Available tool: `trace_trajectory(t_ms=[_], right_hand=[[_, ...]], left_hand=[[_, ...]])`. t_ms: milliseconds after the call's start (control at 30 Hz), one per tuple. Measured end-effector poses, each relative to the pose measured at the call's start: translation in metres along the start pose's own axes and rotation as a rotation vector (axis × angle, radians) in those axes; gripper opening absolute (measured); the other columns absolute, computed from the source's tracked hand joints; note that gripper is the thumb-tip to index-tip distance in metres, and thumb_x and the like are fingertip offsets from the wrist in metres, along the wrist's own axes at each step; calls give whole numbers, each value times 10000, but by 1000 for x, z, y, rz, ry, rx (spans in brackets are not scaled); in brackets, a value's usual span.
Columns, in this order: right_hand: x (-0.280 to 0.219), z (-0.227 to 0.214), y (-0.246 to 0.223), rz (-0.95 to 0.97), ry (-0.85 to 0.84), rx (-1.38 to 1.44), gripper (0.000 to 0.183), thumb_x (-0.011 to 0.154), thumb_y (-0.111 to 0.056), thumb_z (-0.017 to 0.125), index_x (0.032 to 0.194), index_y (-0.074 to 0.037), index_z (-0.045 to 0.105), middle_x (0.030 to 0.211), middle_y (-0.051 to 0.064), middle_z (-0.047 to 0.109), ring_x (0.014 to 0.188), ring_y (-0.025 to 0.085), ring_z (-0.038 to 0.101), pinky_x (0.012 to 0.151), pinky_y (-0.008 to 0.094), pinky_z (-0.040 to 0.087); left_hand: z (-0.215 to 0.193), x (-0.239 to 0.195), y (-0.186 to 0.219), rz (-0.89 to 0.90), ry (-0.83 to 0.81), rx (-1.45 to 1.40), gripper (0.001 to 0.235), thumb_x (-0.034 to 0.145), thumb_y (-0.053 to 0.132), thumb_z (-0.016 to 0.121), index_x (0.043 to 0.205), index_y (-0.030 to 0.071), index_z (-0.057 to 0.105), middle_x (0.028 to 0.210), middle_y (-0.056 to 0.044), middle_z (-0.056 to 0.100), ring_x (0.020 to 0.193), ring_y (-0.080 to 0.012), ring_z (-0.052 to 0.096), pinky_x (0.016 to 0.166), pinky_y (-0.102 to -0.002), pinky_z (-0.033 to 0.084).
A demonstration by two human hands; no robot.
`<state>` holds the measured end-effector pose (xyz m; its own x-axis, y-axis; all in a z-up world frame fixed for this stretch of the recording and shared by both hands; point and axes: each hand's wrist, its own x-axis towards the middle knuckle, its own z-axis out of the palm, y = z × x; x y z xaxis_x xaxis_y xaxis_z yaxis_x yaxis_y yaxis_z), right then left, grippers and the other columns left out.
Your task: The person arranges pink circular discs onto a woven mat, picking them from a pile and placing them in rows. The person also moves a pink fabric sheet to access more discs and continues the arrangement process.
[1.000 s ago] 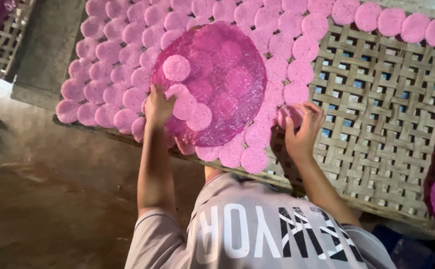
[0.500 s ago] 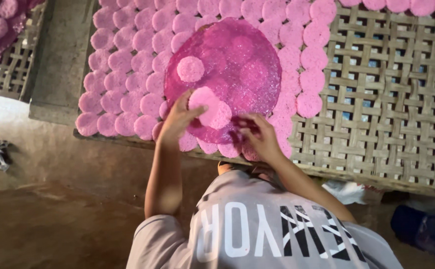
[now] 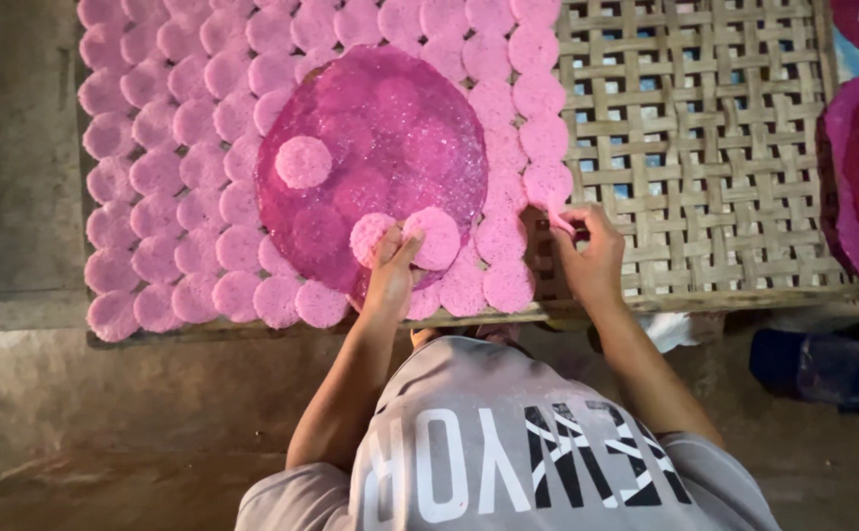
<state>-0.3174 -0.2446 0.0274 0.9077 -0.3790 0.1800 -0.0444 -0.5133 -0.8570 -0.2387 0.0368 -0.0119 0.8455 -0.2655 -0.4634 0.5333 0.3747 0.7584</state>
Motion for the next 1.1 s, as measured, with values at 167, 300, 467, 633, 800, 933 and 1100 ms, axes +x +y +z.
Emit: trace_trajectory(t_ms=[167,300,467,633,800,933,1100], right_hand=[[-13,5,1,-389,-71,-291,180,873,32,685,1043,-26,692,1026,158,669,966,394,639,840,458,534],[-28,3,15,-329,-158,-278,228,890,55,649,1068,-62,731,1051,126,705,982,358,660,858,441,541],[-25,-15,35,536,-388,785,386,1018,-290,490,1217,-23,685,1081,132,733,982,260,709,861,351,573],[-32,-35,43,707,-396,776,317,995,-111,584,1296,-12,591,1119,40,710,1015,146,695,881,292,584],[-49,-29,38,550,-440,252,344,979,-92,661,1321,-67,646,1027,95,670,853,167,595,750,323,528],[-47,-19,21,65,-269,-143,416,888,-58,734,1294,-59,643,1012,145,642,847,274,617,750,375,519],[-37,-25,-3,-355,-62,-474,503,775,-96,767,1242,-21,596,1125,243,598,1007,402,604,860,445,510]], left_hand=[[22,2,-3,22,17,239,384,996,185,648,1357,86,563,1189,-21,660,1050,-112,631,829,-311,568],[49,-4,-8,190,-141,316,286,1026,164,668,1282,37,646,1116,-51,676,971,-99,612,805,-268,534],[96,-21,-3,266,-296,940,359,920,178,700,1272,120,660,1060,-68,707,839,-196,629,737,-330,532],[100,-42,21,666,-346,1180,328,922,265,763,1215,148,672,1198,-106,679,1115,-306,654,892,-419,557],[12,-33,65,547,301,1490,420,984,228,651,1370,79,576,1313,-186,602,1174,-361,599,961,-471,529],[-41,-20,65,447,279,1598,641,856,269,735,1409,9,539,1298,-264,578,1160,-453,559,959,-544,477],[-38,-10,74,355,201,1625,546,863,285,750,1314,18,595,1220,-237,636,1147,-410,605,973,-537,490]])
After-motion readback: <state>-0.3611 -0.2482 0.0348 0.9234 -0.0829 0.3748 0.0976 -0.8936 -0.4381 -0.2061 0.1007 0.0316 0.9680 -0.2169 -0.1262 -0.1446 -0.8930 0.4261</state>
